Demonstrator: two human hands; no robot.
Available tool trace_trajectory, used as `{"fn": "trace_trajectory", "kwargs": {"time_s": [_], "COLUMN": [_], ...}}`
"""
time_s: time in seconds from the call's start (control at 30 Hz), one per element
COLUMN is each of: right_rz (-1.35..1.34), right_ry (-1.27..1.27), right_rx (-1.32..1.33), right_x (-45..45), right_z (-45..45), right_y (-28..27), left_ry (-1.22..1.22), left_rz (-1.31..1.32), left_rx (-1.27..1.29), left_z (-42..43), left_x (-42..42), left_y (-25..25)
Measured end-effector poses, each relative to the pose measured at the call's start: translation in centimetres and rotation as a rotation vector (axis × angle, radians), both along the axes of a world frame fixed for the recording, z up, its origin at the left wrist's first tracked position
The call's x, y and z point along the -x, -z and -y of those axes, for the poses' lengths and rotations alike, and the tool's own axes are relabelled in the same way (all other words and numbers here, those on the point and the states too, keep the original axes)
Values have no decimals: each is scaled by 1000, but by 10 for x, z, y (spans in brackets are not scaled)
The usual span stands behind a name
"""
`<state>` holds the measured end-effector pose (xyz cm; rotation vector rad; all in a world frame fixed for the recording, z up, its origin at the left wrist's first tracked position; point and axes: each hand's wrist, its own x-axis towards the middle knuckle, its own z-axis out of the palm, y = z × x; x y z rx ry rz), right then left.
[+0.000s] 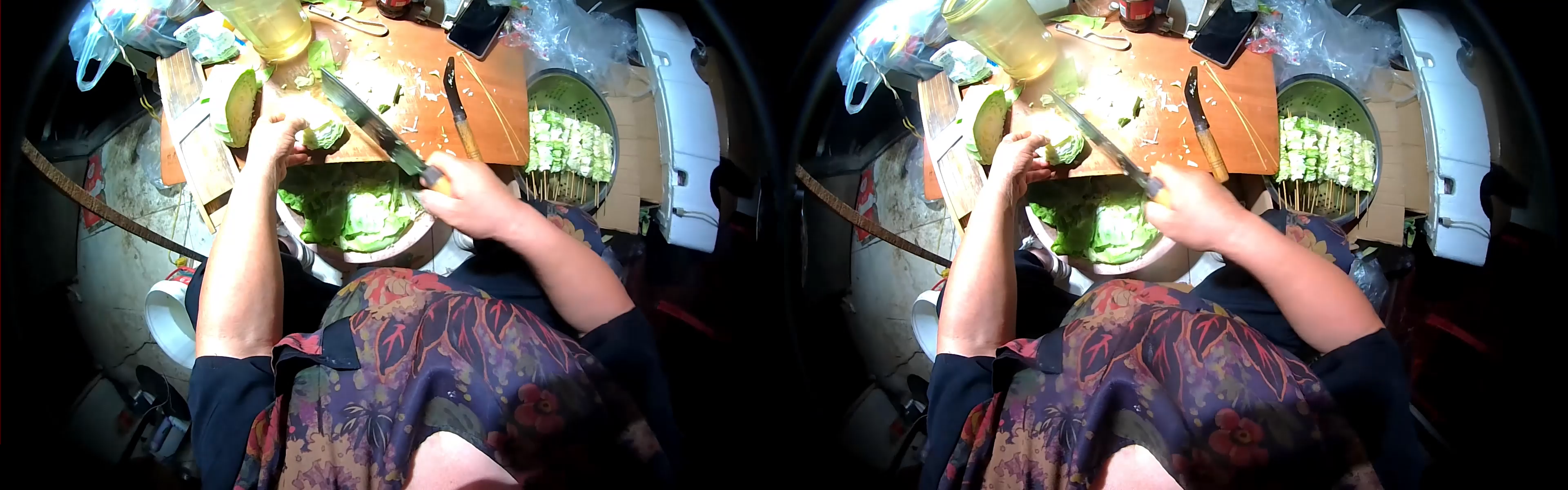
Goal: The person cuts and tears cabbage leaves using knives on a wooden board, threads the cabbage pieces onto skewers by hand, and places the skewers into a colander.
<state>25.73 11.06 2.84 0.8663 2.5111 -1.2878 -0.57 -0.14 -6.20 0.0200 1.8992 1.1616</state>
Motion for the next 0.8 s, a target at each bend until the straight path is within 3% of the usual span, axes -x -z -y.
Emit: {"fn": "trace_trajectory", "kwargs": {"time_s": [0.37, 0.8], "right_rz": [43, 132], "right_ry": [-36, -153], "right_rx": [-70, 14], "right_x": [43, 62], "right_z": [29, 17], "right_y": [26, 8], "left_ry": [-36, -69], "left_rz": [-65, -64], "left_rx": [11, -5], "left_z": [-7, -12], "left_x": [3, -6], "left_y": [22, 10]}}
